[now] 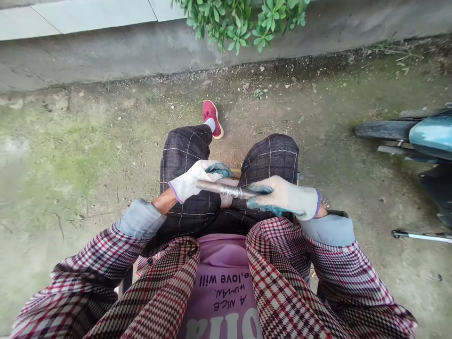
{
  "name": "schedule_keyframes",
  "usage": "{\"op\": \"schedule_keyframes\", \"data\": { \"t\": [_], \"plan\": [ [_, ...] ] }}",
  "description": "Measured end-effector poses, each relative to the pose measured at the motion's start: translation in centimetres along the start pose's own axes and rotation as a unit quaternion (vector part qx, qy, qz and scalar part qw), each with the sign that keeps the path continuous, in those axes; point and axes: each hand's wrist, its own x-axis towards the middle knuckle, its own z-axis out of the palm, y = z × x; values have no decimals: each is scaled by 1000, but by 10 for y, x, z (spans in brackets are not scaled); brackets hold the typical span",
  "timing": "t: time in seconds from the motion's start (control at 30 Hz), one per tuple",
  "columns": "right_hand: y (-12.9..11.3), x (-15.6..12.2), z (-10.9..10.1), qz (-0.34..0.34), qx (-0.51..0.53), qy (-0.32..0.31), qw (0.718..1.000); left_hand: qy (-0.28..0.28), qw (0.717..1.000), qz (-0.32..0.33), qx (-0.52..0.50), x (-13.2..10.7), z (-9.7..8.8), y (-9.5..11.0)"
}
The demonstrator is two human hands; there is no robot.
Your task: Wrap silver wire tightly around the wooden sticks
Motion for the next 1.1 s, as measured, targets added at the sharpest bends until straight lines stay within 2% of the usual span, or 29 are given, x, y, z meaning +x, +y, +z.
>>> {"op": "schedule_keyframes", "data": {
  "t": [0.1,0.2,0.33,0.43,0.53,0.67,0.83,1.0,1.1],
  "plan": [
    [9,6,0,-19,-93,-17,995,-21,995,30,95,-3,-10,6],
    [24,13,0,2,-172,21,985,-19,971,57,230,-7,-13,14],
    [33,18,-3,45,-260,129,956,2,956,67,284,-8,-6,20],
    [24,16,-5,34,-271,212,938,24,965,56,255,-8,-3,21],
    [9,9,-2,11,-183,251,951,22,990,35,132,-8,-1,20],
    [-2,2,7,28,6,234,972,6,999,27,-38,-9,1,23],
    [1,5,12,40,118,208,970,-10,996,43,-82,-11,1,33],
    [6,10,12,51,196,214,956,-6,996,15,-92,-14,5,36],
    [7,6,8,19,248,224,942,-30,990,14,-140,-19,12,32]
  ]
}}
